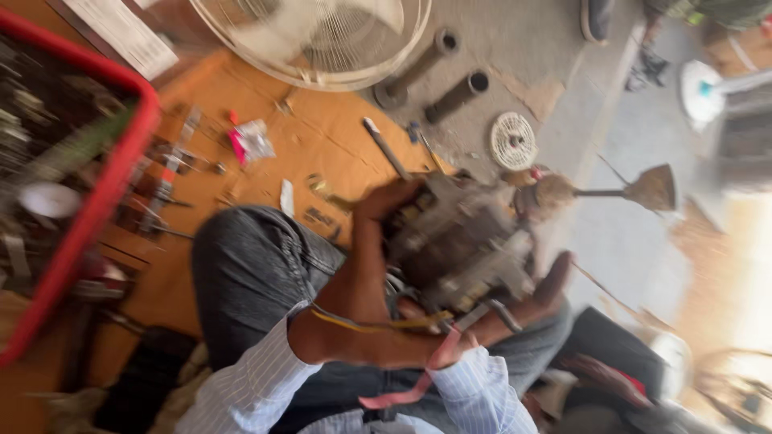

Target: The person sits on the floor and works on a disassembled electric fan motor. They use pliers to adjust internal components and wires, then apply lubricant from a small bottle to the motor shaft and bearings. The person repeatedly rotates the shaft by hand to test movement and distribute the lubricant.

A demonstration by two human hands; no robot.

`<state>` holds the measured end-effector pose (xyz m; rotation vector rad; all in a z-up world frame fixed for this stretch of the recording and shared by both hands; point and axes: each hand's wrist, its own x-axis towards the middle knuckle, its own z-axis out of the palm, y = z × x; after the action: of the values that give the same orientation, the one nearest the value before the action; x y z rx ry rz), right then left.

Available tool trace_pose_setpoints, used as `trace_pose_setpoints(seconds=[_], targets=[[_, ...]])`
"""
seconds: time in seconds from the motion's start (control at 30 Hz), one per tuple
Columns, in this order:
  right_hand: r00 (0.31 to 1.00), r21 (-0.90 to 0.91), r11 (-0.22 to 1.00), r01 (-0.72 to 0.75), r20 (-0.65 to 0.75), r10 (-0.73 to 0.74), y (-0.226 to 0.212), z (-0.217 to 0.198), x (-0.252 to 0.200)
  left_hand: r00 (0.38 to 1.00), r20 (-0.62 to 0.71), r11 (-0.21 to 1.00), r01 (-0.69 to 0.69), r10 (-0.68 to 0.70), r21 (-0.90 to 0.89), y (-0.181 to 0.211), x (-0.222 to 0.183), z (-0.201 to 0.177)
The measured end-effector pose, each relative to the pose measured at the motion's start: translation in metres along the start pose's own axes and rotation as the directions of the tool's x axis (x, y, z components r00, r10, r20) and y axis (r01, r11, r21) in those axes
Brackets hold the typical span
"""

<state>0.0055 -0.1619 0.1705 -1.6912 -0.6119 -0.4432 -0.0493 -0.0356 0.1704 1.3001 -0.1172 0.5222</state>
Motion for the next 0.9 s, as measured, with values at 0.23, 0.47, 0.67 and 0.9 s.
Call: trace_pose_setpoints(seconds=[0.23,0.47,0.67,0.9], targets=[[0.999,0.198,0.980,0.011,0.037,-0.018,0.012,0.007,-0.007,0.988,-0.129,0.996,0.084,-0.085,-0.019,0.011,0.002,0.013],[0.996,0.080,0.993,0.081,0.014,-0.083,0.001,-0.027,-0.017,0.999,-0.035,0.999,0.023,-0.025,-0.041,0.013,-0.006,0.041],[0.996,0.251,0.964,0.084,-0.005,-0.086,0.012,-0.039,-0.005,0.989,-0.050,0.984,0.134,-0.141,-0.117,0.012,0.004,0.065],[0.997,0.312,0.947,0.076,-0.026,-0.072,0.028,-0.055,0.002,0.994,-0.003,0.993,0.109,-0.109,0.036,0.006,0.016,0.079]])
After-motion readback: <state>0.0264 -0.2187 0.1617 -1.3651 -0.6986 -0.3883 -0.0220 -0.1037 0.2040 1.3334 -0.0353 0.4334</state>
